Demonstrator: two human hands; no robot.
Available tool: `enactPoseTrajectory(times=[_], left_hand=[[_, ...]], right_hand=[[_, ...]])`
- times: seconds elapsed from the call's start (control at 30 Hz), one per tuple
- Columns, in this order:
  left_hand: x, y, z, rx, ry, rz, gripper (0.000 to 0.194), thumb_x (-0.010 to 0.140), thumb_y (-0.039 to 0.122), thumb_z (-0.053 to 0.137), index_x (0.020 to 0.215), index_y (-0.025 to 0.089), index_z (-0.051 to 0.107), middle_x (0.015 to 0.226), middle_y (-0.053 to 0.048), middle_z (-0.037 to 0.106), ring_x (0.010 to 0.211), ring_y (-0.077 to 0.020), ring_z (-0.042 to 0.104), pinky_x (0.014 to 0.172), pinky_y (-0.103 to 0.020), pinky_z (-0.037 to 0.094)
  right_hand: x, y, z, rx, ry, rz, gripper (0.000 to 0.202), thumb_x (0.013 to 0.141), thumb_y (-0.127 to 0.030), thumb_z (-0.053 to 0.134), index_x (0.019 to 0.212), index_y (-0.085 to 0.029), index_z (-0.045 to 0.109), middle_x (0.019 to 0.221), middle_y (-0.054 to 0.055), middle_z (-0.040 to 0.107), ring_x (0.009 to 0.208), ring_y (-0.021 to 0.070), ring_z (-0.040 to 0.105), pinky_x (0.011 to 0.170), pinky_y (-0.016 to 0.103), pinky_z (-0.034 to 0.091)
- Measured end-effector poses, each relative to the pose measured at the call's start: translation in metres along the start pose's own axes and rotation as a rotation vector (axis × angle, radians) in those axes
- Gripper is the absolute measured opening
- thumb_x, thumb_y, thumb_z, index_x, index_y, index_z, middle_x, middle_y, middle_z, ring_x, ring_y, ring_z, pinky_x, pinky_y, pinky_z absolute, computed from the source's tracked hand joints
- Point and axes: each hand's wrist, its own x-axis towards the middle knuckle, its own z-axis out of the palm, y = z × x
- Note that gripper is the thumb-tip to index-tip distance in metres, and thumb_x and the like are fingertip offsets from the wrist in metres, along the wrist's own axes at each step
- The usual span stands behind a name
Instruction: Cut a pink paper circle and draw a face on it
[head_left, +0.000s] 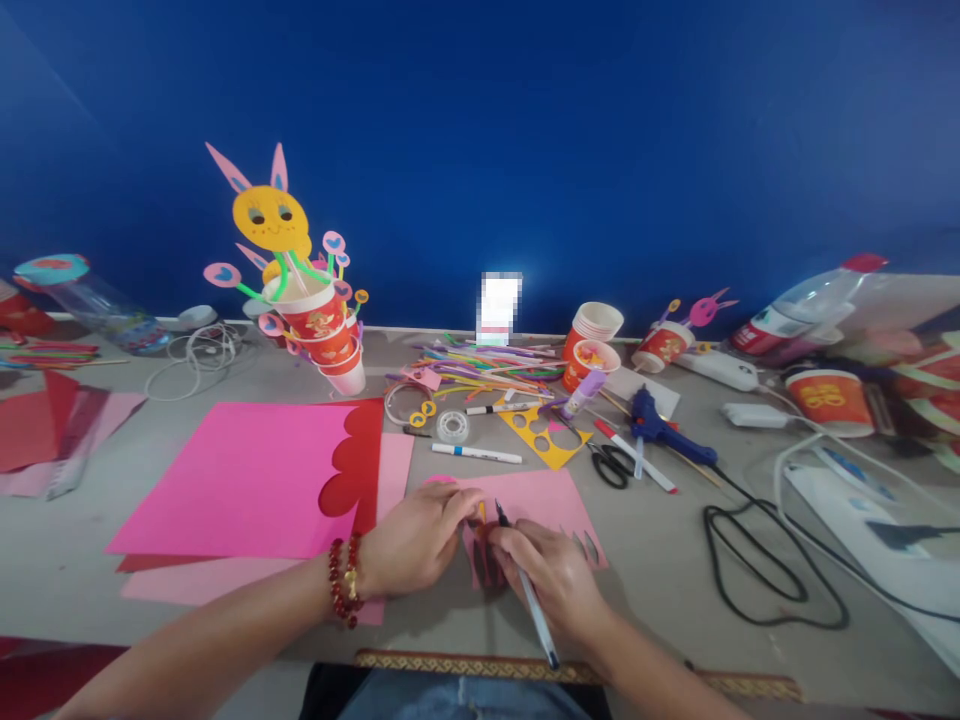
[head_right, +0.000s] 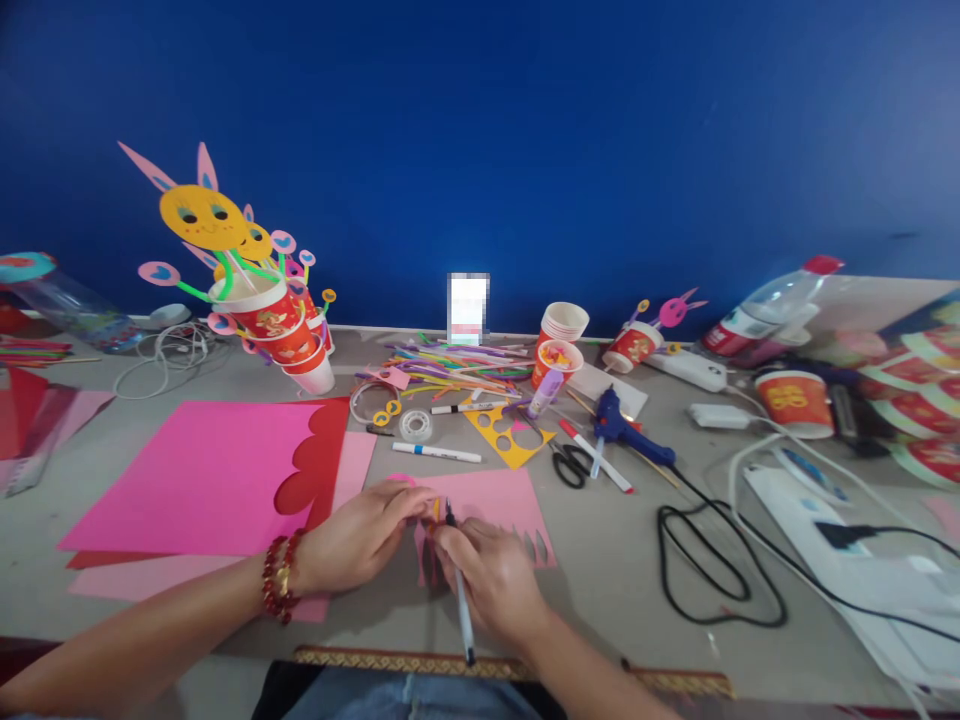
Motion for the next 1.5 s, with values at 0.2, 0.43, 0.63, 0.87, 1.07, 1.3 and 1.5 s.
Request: enactPoseTrajectory(times=[0.2,0.43,0.63,0.87,1.07,1.3,1.5], left_hand=[[0.000,-0.002,-0.003,-0.041,0.010,-0.007,0.047,0.085,0.001,0.038,0.128,0.018,0.041,0.122,-0.008,0.060,0.116,-0.0195,0.052,0.101,-0.035,0.042],[0.011,-0.012,-0.005,0.140,-0.079,0.051,0.045,0.078,0.000,0.041,0.120,0.017,0.045,0.103,-0.007,0.062,0.100,-0.0224,0.056,0.091,-0.035,0.045],[0.011,-0.026,0.003,0.119,-0.005,0.169,0.044,0.081,0.002,0.040,0.122,0.018,0.043,0.105,-0.007,0.062,0.097,-0.0217,0.056,0.090,-0.034,0.045],[0.012,-0.034,0.002,0.015,0.045,0.250,0.056,0.078,-0.001,0.038,0.130,0.019,0.035,0.110,-0.006,0.066,0.100,-0.0205,0.059,0.093,-0.035,0.043],[0.011,-0.040,0.004,-0.003,0.059,0.276,0.058,0.079,0.001,0.037,0.133,0.021,0.028,0.106,-0.006,0.069,0.098,-0.0204,0.060,0.094,-0.037,0.044],[0.011,-0.041,0.003,0.032,0.076,0.242,0.057,0.077,0.001,0.040,0.131,0.018,0.034,0.108,-0.011,0.063,0.100,-0.0227,0.059,0.092,-0.038,0.047],[0.011,-0.042,0.004,0.008,0.045,0.221,0.060,0.076,0.000,0.040,0.133,0.019,0.034,0.110,-0.010,0.061,0.102,-0.0224,0.057,0.096,-0.039,0.045]], right_hand=[[0.000,0.002,0.001,-0.056,-0.031,-0.044,0.019,0.093,-0.015,0.041,0.097,-0.020,0.059,0.068,0.003,0.062,0.059,0.0178,0.057,0.053,0.026,0.035],[0.000,0.003,0.002,-0.011,0.020,-0.042,0.018,0.094,-0.014,0.040,0.099,-0.020,0.057,0.068,0.001,0.061,0.058,0.0154,0.056,0.054,0.024,0.034],[-0.002,0.005,0.006,-0.003,0.046,-0.049,0.021,0.095,-0.013,0.038,0.096,-0.019,0.058,0.065,0.001,0.059,0.056,0.0147,0.054,0.051,0.024,0.033],[0.002,0.007,0.005,0.087,0.135,-0.042,0.025,0.094,-0.015,0.046,0.114,-0.022,0.059,0.081,0.004,0.070,0.068,0.0159,0.065,0.059,0.024,0.046],[0.007,0.004,-0.003,0.414,0.053,0.234,0.017,0.095,-0.017,0.043,0.102,-0.022,0.057,0.071,-0.002,0.061,0.057,0.0127,0.057,0.057,0.023,0.044],[0.017,0.010,0.009,0.423,0.017,0.244,0.011,0.092,-0.018,0.041,0.088,-0.022,0.051,0.066,-0.004,0.052,0.056,0.0130,0.048,0.054,0.024,0.037],[0.014,0.011,0.011,0.397,0.019,0.243,0.011,0.093,-0.018,0.040,0.090,-0.023,0.050,0.068,-0.004,0.052,0.057,0.0133,0.049,0.056,0.024,0.037]])
